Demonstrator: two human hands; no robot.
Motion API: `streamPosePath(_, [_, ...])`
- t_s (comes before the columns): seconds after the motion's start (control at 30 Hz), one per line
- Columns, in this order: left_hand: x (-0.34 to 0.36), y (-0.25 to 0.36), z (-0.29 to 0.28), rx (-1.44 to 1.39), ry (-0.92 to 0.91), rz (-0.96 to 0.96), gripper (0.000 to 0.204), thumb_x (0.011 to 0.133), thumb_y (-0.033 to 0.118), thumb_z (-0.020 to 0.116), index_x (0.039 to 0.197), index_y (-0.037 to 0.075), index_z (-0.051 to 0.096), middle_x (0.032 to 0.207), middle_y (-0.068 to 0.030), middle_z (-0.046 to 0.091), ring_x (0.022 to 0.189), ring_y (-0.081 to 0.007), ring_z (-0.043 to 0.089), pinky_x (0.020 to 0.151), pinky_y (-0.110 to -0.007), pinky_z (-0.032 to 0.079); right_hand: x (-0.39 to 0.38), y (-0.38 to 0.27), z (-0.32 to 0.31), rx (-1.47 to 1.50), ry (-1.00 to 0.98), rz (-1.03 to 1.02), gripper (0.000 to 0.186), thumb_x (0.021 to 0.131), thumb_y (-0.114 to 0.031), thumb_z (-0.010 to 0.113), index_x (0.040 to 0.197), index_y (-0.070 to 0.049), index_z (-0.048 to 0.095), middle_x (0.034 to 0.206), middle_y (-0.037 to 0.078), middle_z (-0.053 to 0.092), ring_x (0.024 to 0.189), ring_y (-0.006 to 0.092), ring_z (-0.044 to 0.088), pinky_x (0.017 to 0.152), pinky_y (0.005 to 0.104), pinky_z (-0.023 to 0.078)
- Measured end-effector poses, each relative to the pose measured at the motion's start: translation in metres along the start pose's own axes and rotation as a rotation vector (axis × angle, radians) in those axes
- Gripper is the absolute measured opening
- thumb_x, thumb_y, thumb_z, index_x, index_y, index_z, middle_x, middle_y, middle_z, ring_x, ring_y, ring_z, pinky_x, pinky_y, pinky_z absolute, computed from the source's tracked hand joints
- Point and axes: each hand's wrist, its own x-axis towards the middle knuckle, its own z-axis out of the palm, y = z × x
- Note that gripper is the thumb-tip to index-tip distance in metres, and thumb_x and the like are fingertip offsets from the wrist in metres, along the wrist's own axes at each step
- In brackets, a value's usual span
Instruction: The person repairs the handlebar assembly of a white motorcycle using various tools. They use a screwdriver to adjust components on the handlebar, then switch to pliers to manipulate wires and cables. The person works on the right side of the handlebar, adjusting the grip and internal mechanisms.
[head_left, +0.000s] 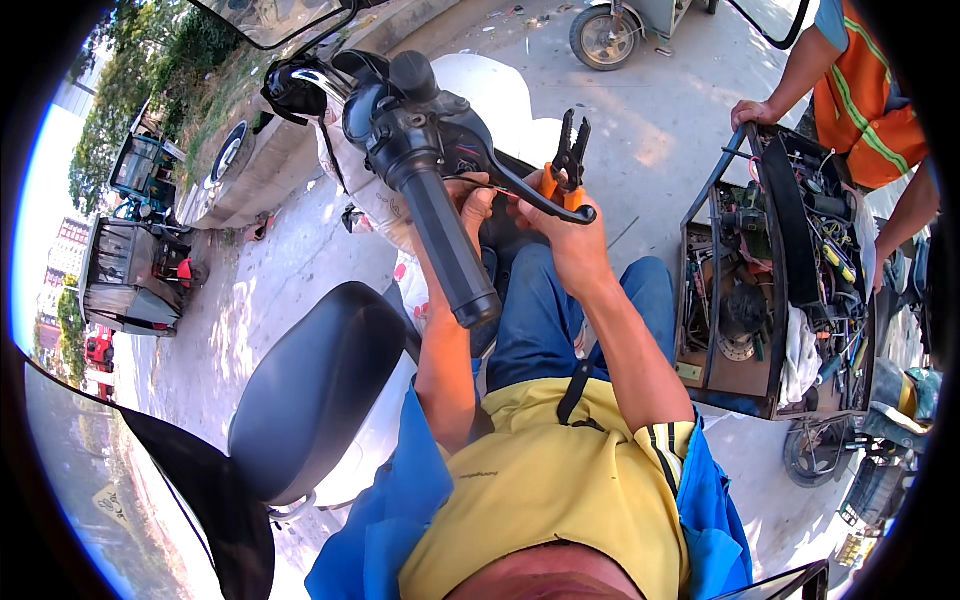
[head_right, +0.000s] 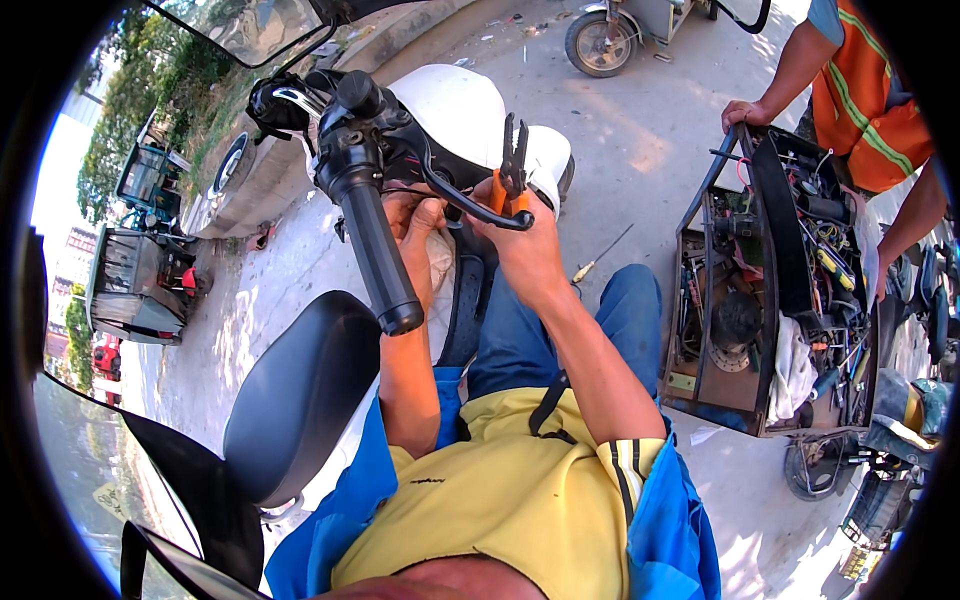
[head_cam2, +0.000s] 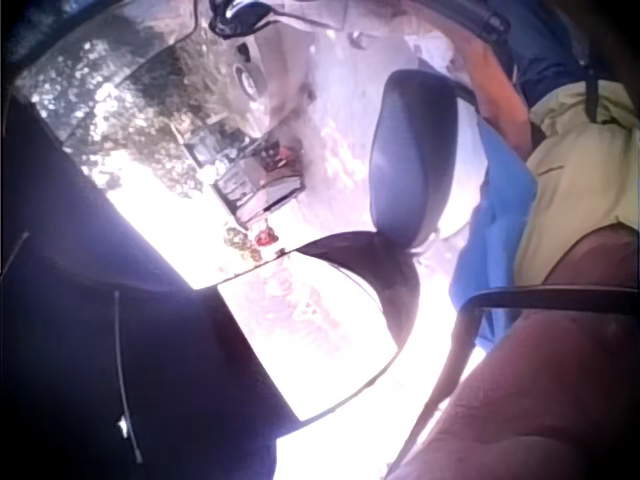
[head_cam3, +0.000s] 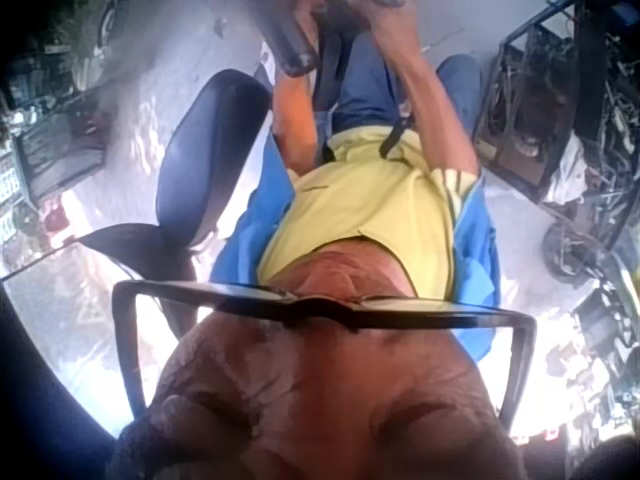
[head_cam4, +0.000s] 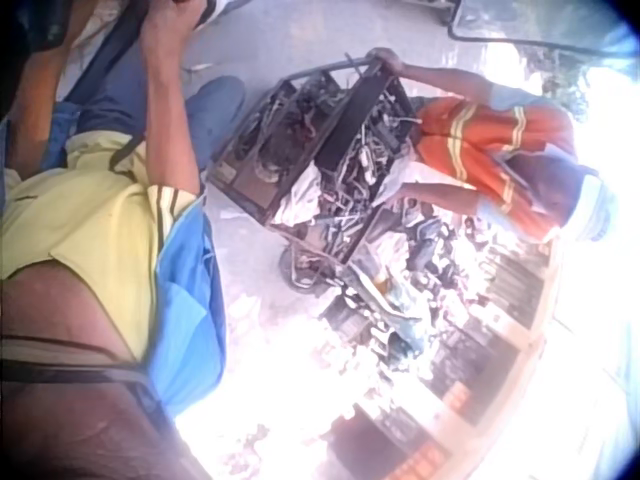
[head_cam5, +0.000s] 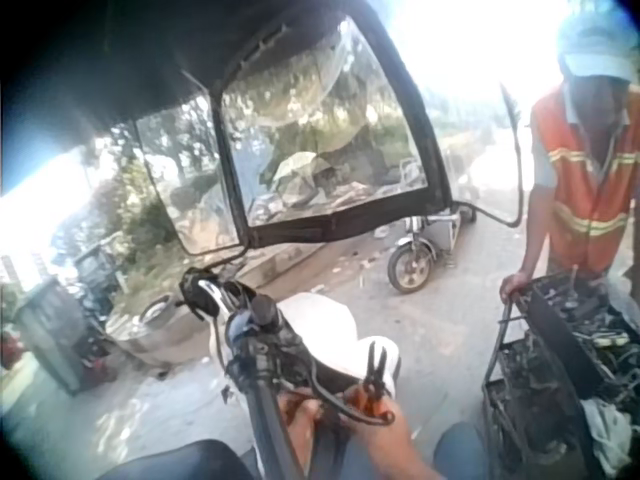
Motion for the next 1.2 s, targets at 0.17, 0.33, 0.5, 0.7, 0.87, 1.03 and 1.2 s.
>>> streamPosePath(0.17, [0.001,-0.006,-0.003,0.03,-0.033,0.099,0.026,0.094,0.01,0.078,0.117,-0.001,0.071,0.098,-0.0074,0.073,0.089,-0.0154,0.067,0.084,-0.031,0.054,0.004,-0.001,0.0,0.029,-0.005,-0.022,0.012,0.097,-0.002,0.069,0.108,-0.001,0.064,0.093,0.004,0.067,0.081,0.0115,0.064,0.07,0.0255,0.05])
streamPosePath(0.33, [0.002,-0.003,-0.002,-0.061,-0.173,0.057,0.027,0.092,0.003,0.077,0.119,0.0,0.071,0.107,-0.0084,0.074,0.1,-0.0166,0.069,0.096,-0.032,0.054,0.001,-0.006,0.002,0.013,0.012,-0.018,0.009,0.099,-0.001,0.067,0.107,-0.001,0.063,0.089,0.003,0.065,0.079,0.0115,0.064,0.068,0.0252,0.051])
streamPosePath(0.5, [0.006,-0.009,-0.005,-0.236,-0.318,0.033,0.02,0.093,-0.004,0.074,0.112,0.001,0.072,0.11,-0.0067,0.072,0.099,-0.0157,0.069,0.095,-0.031,0.054,0.0,-0.005,-0.001,0.006,-0.016,0.008,0.007,0.1,-0.003,0.066,0.107,-0.001,0.063,0.088,0.003,0.064,0.078,0.0113,0.064,0.067,0.0249,0.051])
streamPosePath(0.7, [0.017,-0.025,-0.014,-0.09,-0.377,0.162,0.013,0.093,-0.005,0.074,0.104,0.002,0.072,0.108,-0.0052,0.069,0.097,-0.0147,0.068,0.091,-0.029,0.054,0.001,-0.004,-0.003,0.03,-0.042,0.015,0.008,0.101,-0.006,0.066,0.106,-0.001,0.062,0.087,0.003,0.064,0.075,0.0111,0.062,0.067,0.0251,0.051])
streamPosePath(0.87, [0.015,-0.02,-0.015,0.134,-0.309,0.213,0.013,0.093,-0.003,0.074,0.104,0.002,0.072,0.102,-0.0044,0.07,0.093,-0.014,0.067,0.088,-0.029,0.055,0.001,-0.006,0.002,-0.006,-0.015,-0.014,0.007,0.1,-0.003,0.066,0.105,-0.001,0.062,0.087,0.003,0.063,0.074,0.0101,0.059,0.066,0.0252,0.049])
streamPosePath(1.03, [0.009,-0.018,-0.012,0.229,-0.258,0.275,0.012,0.093,-0.001,0.075,0.104,0.002,0.071,0.097,-0.0037,0.07,0.089,-0.0136,0.067,0.087,-0.03,0.054,0.001,-0.002,0.004,-0.239,0.043,-0.218,0.01,0.098,0.0,0.068,0.106,-0.001,0.062,0.088,0.004,0.064,0.08,0.0102,0.059,0.072,0.0257,0.049])
streamPosePath(1.2, [0.006,-0.015,-0.012,0.21,-0.254,0.13,0.01,0.093,0.0,0.073,0.102,0.004,0.07,0.092,-0.0024,0.069,0.085,-0.0117,0.065,0.083,-0.029,0.052,-0.001,-0.008,0.009,-0.388,0.064,-0.266,0.015,0.096,0.001,0.07,0.108,0.0,0.062,0.093,0.005,0.066,0.085,0.011,0.06,0.076,0.0271,0.05])
